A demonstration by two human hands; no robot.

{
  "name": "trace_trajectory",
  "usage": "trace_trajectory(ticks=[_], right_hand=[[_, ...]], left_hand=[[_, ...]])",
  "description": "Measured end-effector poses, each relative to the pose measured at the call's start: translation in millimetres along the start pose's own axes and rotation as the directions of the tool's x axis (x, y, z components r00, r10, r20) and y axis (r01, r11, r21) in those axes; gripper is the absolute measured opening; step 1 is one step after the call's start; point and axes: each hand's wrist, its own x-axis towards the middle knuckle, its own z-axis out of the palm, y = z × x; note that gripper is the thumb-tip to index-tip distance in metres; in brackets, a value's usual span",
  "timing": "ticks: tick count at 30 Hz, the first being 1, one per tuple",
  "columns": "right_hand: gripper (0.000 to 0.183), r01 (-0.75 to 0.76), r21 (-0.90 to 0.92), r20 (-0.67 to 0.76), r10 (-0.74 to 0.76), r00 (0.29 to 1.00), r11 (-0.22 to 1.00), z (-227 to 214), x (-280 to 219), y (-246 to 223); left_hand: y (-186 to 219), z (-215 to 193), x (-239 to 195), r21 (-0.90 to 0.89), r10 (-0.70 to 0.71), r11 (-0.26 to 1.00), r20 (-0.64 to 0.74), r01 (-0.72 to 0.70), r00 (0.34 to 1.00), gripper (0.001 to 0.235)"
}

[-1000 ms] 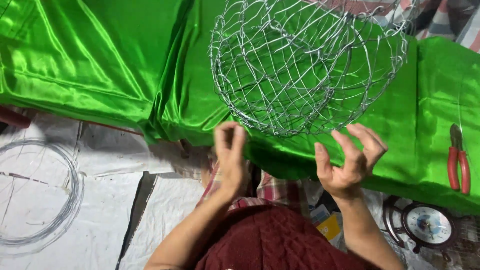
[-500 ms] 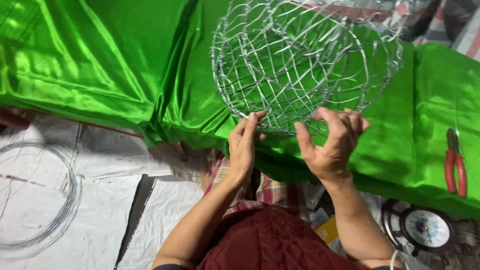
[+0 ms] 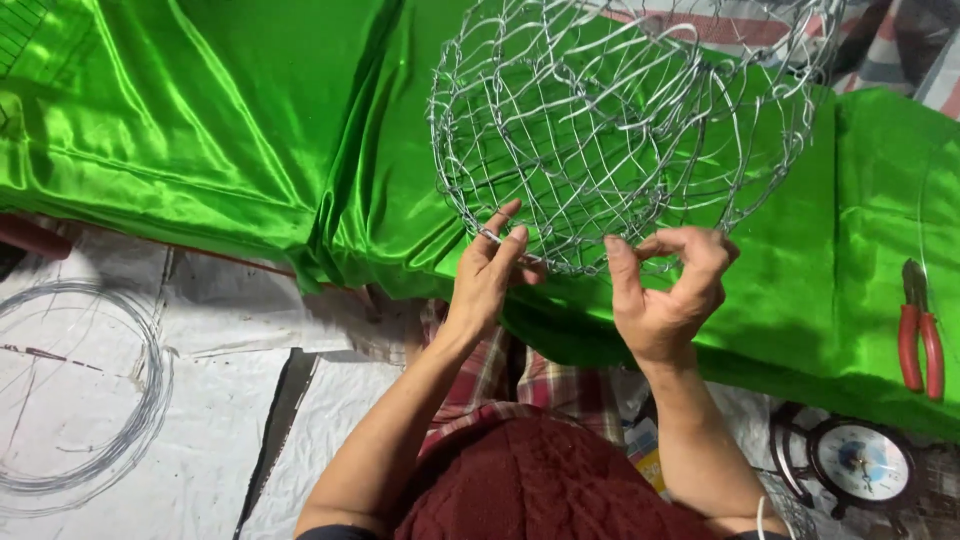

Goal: The person is weaving a wire basket by hand, interlocking metal wires to create a mesh structure.

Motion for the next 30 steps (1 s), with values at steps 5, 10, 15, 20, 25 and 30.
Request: trace_trajectory(ticks=[5, 10, 15, 20, 25, 30], right_hand=[[0.043, 0.167, 0.000, 0.000, -0.167, 0.986, 0.986, -26, 8, -1], [0.045, 0.098, -0.195, 0.147, -0.070, 0.987, 0.976, -52, -6, -1], [0.062, 0.202, -0.414, 0.285, -0.085, 0.955, 0.887, -48, -4, 19], [0.074, 0.224, -0.415, 0.331, -0.083, 0.940, 0.882, -43, -6, 26], [0.061, 0.278, -0.444, 0.324, -0.137, 0.936, 0.852, -46, -6, 32], [0.057, 0.228, -0.413, 0.339, -0.083, 0.937, 0.882, -48, -9, 28]], left_hand=[[15, 3, -31, 0.273, 0.194, 0.948, -0.089, -0.164, 0.977, 0.044], [16, -6, -54, 0.769, 0.727, 0.377, 0.099, -0.516, 0.679, 0.044], [-7, 1, -23, 0.814, 0.786, -0.213, 0.472, -0.540, 0.400, 0.092], [-4, 28, -9, 0.875, 0.843, -0.243, 0.404, -0.420, 0.354, 0.064], [-14, 35, -6, 0.903, 0.899, -0.159, 0.299, -0.399, 0.320, 0.063], [-15, 34, -8, 0.877, 0.866, -0.079, 0.296, -0.475, 0.403, 0.058]])
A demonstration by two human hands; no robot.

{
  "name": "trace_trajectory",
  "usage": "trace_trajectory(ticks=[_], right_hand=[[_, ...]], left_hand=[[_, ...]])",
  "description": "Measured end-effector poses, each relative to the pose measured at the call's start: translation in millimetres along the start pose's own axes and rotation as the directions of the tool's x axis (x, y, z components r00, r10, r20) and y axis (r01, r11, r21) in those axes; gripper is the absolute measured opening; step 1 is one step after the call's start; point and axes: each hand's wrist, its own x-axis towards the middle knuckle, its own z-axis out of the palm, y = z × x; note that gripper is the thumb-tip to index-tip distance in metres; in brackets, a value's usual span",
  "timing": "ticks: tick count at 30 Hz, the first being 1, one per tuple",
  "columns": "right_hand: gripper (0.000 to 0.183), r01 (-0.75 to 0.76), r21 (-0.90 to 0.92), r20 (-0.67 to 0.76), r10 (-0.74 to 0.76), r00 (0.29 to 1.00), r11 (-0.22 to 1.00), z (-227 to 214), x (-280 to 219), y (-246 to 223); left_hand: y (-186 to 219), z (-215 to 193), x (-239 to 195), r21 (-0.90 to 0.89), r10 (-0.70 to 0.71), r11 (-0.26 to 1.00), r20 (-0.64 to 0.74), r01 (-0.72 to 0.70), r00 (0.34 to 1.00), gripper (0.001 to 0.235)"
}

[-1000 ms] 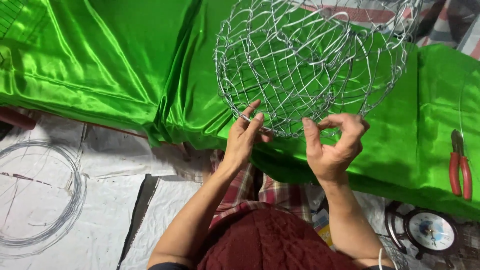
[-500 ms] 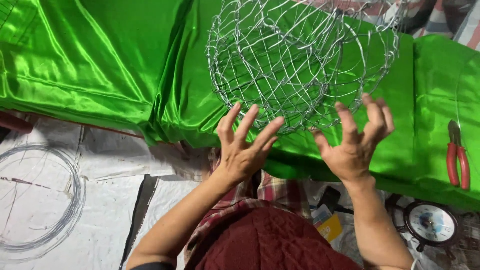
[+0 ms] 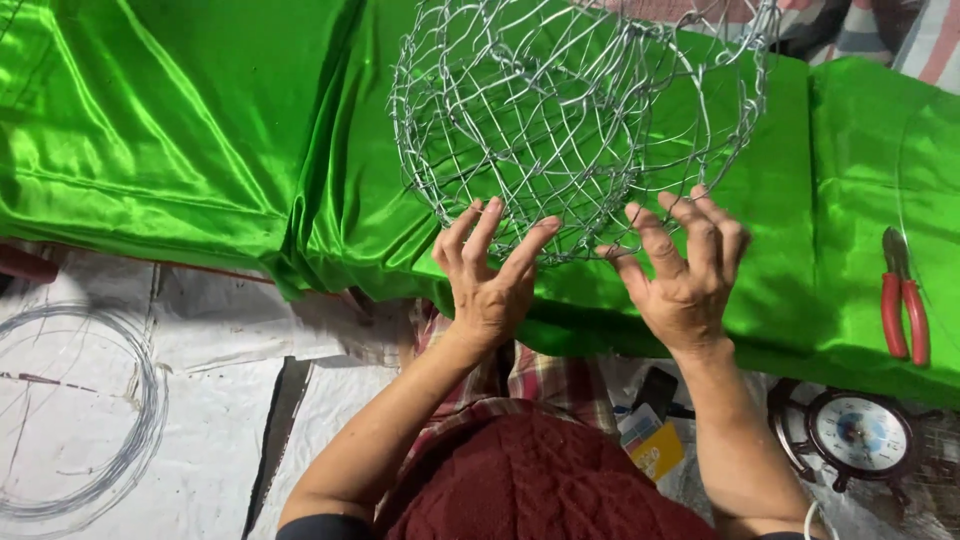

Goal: The person is weaving a wire basket by hand, interlocking metal wires to create a mesh structure.

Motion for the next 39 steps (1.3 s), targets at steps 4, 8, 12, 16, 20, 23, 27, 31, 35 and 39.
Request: trace_trajectory(ticks=[4, 8, 12, 16, 20, 23, 27, 31, 35, 39], right_hand=[[0.079, -0.035, 0.129, 0.069, 0.026, 0.997, 0.991, -2, -10, 14], [0.063, -0.062, 0.377, -0.119, 0.115, 0.986, 0.924, -11, -4, 29], [0.079, -0.468, 0.728, 0.170, 0.529, 0.831, 0.501, 3, 5, 61], [0.089, -0.504, 0.863, 0.434, 0.463, 0.773, 0.033, 61, 0, 101], [0.086, -0.526, 0.838, 0.536, 0.401, 0.743, -0.146, 54, 23, 74], [0.085, -0.521, 0.843, 0.526, 0.417, 0.741, -0.136, 48, 18, 69], [0.075, -0.447, 0.890, 0.437, 0.433, 0.788, -0.086, 27, 5, 44], [0.076, -0.447, 0.894, 0.409, 0.488, 0.771, -0.044, 0, -1, -4], [0.081, -0.497, 0.866, 0.437, 0.557, 0.706, -0.050, -7, -8, -20], [0.076, -0.478, 0.878, 0.369, 0.582, 0.725, 0.038, -11, -13, -9]], left_hand=[[-5, -5, 0, -0.012, 0.019, 1.000, 0.024, -0.019, 1.000, 0.058], [-22, -14, 13, -0.464, -0.108, 0.885, -0.105, 0.047, 0.989, 0.060], [-74, -11, 46, -0.544, -0.524, 0.697, 0.058, 0.467, 0.849, 0.067], [-100, -5, 84, -0.673, -0.563, 0.307, 0.442, 0.673, 0.699, 0.088], [-82, -6, 108, -0.699, -0.632, 0.233, 0.420, 0.676, 0.651, 0.077], [-95, -4, 113, -0.700, -0.645, 0.293, 0.358, 0.651, 0.675, 0.071], [-114, -9, 135, -0.718, -0.514, 0.345, 0.393, 0.604, 0.762, 0.069], [-145, 10, 152, -0.719, -0.410, 0.345, 0.463, 0.603, 0.786, 0.069], [-171, 42, 156, -0.737, -0.232, 0.247, 0.586, 0.629, 0.777, 0.082], [-174, 40, 152, -0.662, -0.288, 0.348, 0.599, 0.664, 0.747, 0.088]])
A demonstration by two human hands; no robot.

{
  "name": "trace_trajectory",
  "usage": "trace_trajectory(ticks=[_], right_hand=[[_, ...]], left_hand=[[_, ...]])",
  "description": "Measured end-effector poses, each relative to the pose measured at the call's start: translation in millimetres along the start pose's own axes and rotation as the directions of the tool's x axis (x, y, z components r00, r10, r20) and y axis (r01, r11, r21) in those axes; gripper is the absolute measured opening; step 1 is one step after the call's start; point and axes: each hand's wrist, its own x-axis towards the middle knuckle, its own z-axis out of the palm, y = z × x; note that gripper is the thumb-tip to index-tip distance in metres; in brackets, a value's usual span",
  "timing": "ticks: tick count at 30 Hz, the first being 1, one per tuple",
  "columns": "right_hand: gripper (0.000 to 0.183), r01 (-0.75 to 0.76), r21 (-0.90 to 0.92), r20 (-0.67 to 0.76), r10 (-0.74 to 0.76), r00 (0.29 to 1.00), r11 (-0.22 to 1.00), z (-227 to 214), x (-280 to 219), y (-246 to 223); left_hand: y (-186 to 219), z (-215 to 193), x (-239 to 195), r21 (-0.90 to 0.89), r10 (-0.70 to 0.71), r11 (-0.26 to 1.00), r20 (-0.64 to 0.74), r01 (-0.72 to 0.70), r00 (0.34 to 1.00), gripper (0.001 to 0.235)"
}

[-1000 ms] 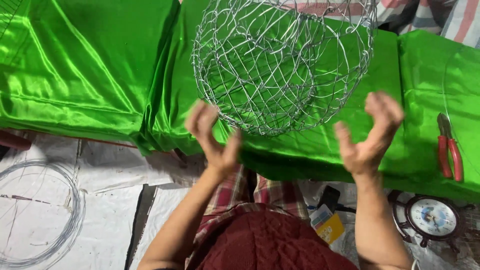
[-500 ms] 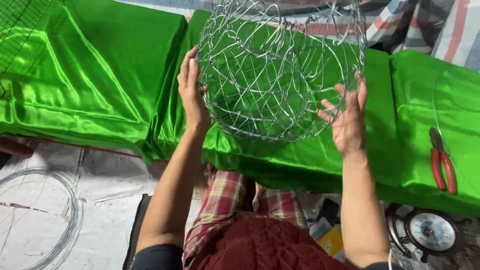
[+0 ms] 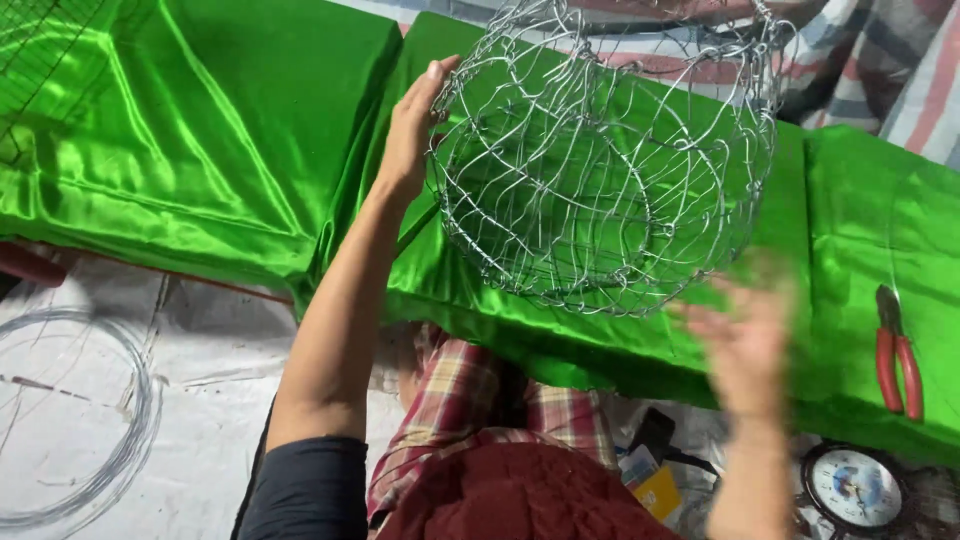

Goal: The person is weaving a wire basket by hand, interlocking metal wires to create a mesh structure.

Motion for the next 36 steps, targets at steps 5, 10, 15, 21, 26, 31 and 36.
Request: trace_trajectory(ticks=[5, 10, 15, 21, 26, 31, 36], right_hand=[[0.053, 0.238, -0.185, -0.026, -0.246, 0.969, 0.954, -39, 6, -6], [0.031, 0.448, -0.382, -0.022, -0.492, 0.870, 0.809, -89, 7, -19], [0.043, 0.647, -0.695, 0.373, -0.612, 0.698, 0.314, -36, 6, -17], [0.043, 0.676, -0.677, 0.415, -0.609, 0.676, 0.289, 5, 15, -10], [0.050, 0.678, -0.632, 0.389, -0.603, 0.696, 0.376, 19, 20, -3], [0.044, 0.616, -0.727, 0.422, -0.510, 0.749, 0.302, 28, 14, 1], [0.043, 0.608, -0.715, 0.326, -0.605, 0.726, 0.344, 25, 19, 16]], left_hand=[[31, 4, -58, 0.225, 0.215, 0.962, -0.283, -0.153, 0.935, 0.061], [40, 69, -150, 0.562, 0.595, 0.749, -0.336, -0.351, 0.730, 0.052], [15, 116, -189, 0.767, 0.631, 0.471, 0.052, -0.435, 0.774, 0.069], [3, 131, -188, 0.669, 0.633, 0.634, -0.160, -0.388, 0.757, 0.068], [23, 136, -192, 0.648, 0.574, 0.673, -0.152, -0.357, 0.805, 0.056], [29, 131, -190, 0.662, 0.534, 0.658, -0.073, -0.360, 0.842, 0.033], [27, 131, -192, 0.754, 0.494, 0.602, -0.092, -0.264, 0.864, 0.034]])
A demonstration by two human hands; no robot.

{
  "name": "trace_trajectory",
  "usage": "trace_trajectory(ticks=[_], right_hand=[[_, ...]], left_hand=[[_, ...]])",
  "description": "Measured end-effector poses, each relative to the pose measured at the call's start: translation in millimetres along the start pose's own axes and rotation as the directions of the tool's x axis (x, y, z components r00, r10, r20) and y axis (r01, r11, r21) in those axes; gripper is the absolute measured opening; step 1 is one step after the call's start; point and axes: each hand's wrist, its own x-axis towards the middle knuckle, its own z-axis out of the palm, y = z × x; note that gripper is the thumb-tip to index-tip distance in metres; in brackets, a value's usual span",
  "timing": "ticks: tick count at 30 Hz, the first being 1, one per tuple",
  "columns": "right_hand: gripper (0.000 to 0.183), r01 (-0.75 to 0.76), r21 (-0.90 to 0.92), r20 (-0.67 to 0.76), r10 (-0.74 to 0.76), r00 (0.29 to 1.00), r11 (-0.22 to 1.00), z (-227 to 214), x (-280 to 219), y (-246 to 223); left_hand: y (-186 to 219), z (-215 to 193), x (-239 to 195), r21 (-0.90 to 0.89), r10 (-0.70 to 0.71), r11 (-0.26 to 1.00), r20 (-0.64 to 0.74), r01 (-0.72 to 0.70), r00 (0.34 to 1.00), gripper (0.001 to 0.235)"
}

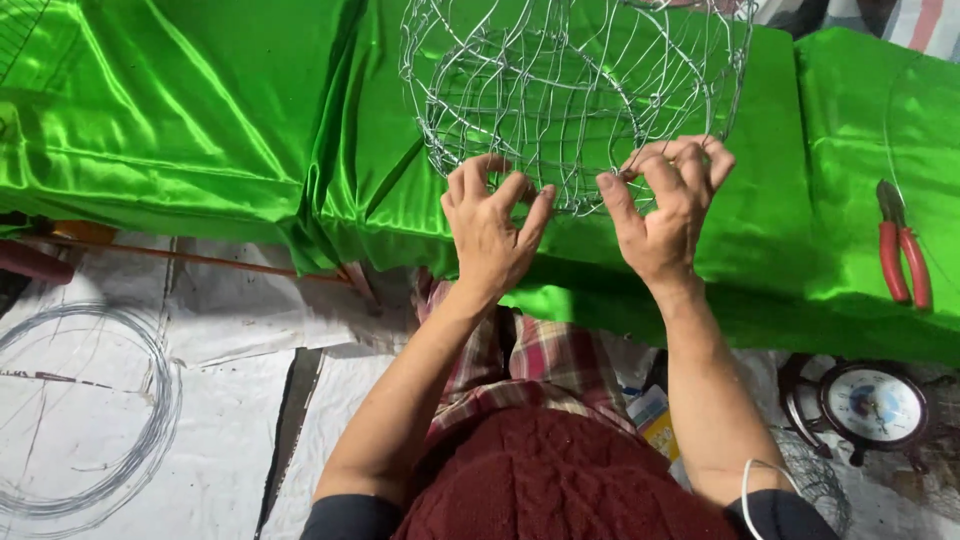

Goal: The person is weaving a wire basket by hand, interlocking metal wires to create a mesh structure.

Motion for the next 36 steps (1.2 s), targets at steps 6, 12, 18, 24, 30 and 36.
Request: trace_trajectory(ticks=[6, 12, 18, 24, 30, 36], right_hand=[[0.051, 0.007, 0.095, -0.088, 0.002, 0.996, 0.995, -2, 8, -3], [0.033, 0.022, 0.231, 0.033, -0.030, 0.999, 0.973, -28, 14, -6], [0.079, 0.154, 0.068, 0.108, -0.161, 0.981, 0.986, -35, -11, 22], [0.081, 0.231, -0.154, 0.116, -0.215, 0.970, 0.961, -23, -14, 47], [0.059, 0.269, -0.222, 0.035, -0.268, 0.963, 0.937, -10, -16, 65], [0.071, 0.258, -0.148, 0.137, -0.239, 0.961, 0.955, -20, -20, 70]], left_hand=[[-2, 0, -1, -0.001, -0.016, 1.000, 0.062, 0.016, 0.998, 0.031], [-10, 4, -3, -0.025, 0.010, 1.000, 0.099, -0.008, 0.995, 0.032], [-1, -1, 3, -0.064, 0.037, 0.997, 0.092, -0.031, 0.995, 0.024], [-5, 6, 5, -0.096, 0.008, 0.995, 0.140, 0.005, 0.990, 0.011], [-6, 4, 7, -0.145, -0.014, 0.989, 0.176, 0.040, 0.984, 0.013], [-8, 5, 9, -0.141, -0.008, 0.990, 0.168, 0.032, 0.986, 0.012]])
